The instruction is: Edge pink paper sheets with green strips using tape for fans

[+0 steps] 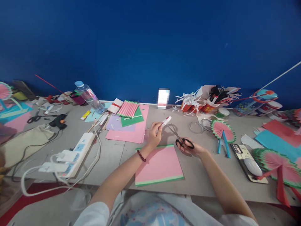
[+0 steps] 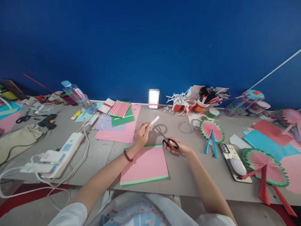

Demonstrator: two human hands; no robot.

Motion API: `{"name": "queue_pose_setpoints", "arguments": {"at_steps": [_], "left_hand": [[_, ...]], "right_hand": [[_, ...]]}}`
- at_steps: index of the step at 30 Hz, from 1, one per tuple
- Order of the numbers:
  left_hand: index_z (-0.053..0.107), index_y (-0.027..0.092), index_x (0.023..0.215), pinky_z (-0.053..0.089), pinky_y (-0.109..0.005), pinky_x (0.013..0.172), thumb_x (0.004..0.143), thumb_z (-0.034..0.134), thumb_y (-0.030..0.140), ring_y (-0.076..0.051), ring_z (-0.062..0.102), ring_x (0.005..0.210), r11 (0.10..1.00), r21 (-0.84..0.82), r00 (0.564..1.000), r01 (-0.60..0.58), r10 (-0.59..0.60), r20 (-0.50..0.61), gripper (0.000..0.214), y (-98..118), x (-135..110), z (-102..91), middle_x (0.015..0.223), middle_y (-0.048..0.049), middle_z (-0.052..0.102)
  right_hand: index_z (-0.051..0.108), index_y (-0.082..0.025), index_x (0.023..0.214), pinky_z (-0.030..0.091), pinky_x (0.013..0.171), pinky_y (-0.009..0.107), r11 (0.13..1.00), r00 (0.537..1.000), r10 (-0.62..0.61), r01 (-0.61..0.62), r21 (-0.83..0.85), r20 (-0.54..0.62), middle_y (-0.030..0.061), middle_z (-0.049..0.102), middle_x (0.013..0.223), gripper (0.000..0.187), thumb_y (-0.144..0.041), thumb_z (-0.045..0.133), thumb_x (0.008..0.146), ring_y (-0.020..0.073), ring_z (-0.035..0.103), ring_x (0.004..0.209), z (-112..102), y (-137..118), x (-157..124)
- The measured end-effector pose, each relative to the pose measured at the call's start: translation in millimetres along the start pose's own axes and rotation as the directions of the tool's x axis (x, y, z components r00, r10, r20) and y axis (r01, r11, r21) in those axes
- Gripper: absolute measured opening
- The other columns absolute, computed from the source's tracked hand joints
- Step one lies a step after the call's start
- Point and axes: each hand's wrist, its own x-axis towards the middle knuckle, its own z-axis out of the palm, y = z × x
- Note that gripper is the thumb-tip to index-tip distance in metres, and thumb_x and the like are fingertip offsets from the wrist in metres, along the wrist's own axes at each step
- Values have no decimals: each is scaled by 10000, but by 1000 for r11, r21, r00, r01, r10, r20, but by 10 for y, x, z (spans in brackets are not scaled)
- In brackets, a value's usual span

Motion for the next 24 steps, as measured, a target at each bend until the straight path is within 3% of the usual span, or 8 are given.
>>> {"name": "queue_pose_setpoints", "arguments": {"at_steps": [7, 24], "left_hand": [[606, 186, 1065, 485, -266, 755, 950, 406, 254, -142, 564, 871, 999, 28, 999, -34, 33, 34, 240, 37, 8, -13, 959, -70, 560], [592, 183, 1034, 479, -297, 768, 947, 396, 236, -159, 564, 876, 989, 95, 993, -116, 112, 44, 221, 101, 2, -11, 937, -71, 571]], "right_hand": [[575, -118, 804, 171, 313, 152, 998, 998, 61, -61, -3, -21, -32, 473, 575, 583, -685, 628, 677, 8, 288, 372, 24, 9, 30], [606, -110, 826, 166, 334, 168, 1000, 997, 7, -6, 16, -81, -31, 505, 560, 544, -629, 672, 676, 15, 316, 359, 27, 56, 72]]}}
